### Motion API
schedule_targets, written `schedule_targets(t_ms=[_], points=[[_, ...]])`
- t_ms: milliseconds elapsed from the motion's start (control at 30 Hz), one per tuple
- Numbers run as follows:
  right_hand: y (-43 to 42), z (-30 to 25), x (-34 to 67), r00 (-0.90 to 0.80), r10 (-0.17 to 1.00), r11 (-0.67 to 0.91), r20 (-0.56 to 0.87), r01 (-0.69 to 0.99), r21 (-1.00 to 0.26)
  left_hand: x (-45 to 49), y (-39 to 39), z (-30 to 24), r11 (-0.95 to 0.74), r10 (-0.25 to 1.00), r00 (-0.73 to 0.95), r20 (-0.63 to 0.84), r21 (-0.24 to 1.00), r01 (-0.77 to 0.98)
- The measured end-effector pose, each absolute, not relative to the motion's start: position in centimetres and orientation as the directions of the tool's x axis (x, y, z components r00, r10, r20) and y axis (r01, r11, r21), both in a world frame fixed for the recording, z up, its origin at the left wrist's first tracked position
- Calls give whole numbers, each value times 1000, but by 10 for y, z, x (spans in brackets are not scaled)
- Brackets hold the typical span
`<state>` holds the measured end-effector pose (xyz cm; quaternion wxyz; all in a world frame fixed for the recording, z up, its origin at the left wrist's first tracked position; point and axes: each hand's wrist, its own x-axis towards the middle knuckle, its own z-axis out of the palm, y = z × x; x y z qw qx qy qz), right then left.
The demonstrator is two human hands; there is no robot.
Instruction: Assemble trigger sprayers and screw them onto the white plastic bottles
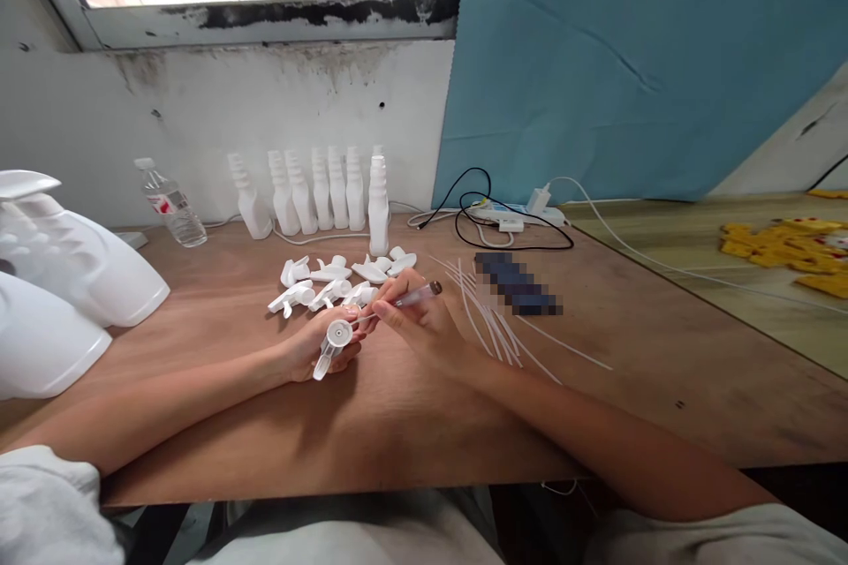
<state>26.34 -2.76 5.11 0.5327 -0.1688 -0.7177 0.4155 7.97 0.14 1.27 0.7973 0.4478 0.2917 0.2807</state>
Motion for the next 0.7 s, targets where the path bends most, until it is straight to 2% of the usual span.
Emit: schedule_targets(t_ms=[67,133,200,267,367,567,700], points=[[-27,52,263,-396,717,540,574,-206,-816,80,2,13,448,706,674,-217,874,-188],[-27,49,264,-426,657,612,622,-180,-770,80,3,12,442,722,657,-217,875,-197],[-28,44,266,-466,512,775,721,-112,-622,81,3,10,433,744,633,-216,877,-209],[-29,39,267,-522,324,915,789,-41,-402,81,3,8,426,758,617,-212,877,-222],[-30,32,269,-561,120,990,819,10,-138,82,2,8,413,778,595,-200,877,-245],[-28,34,270,-577,60,989,814,147,32,84,-1,13,410,808,545,-223,878,-249],[-28,38,267,-665,-38,967,746,163,195,85,-2,15,417,826,512,-236,867,-273]])
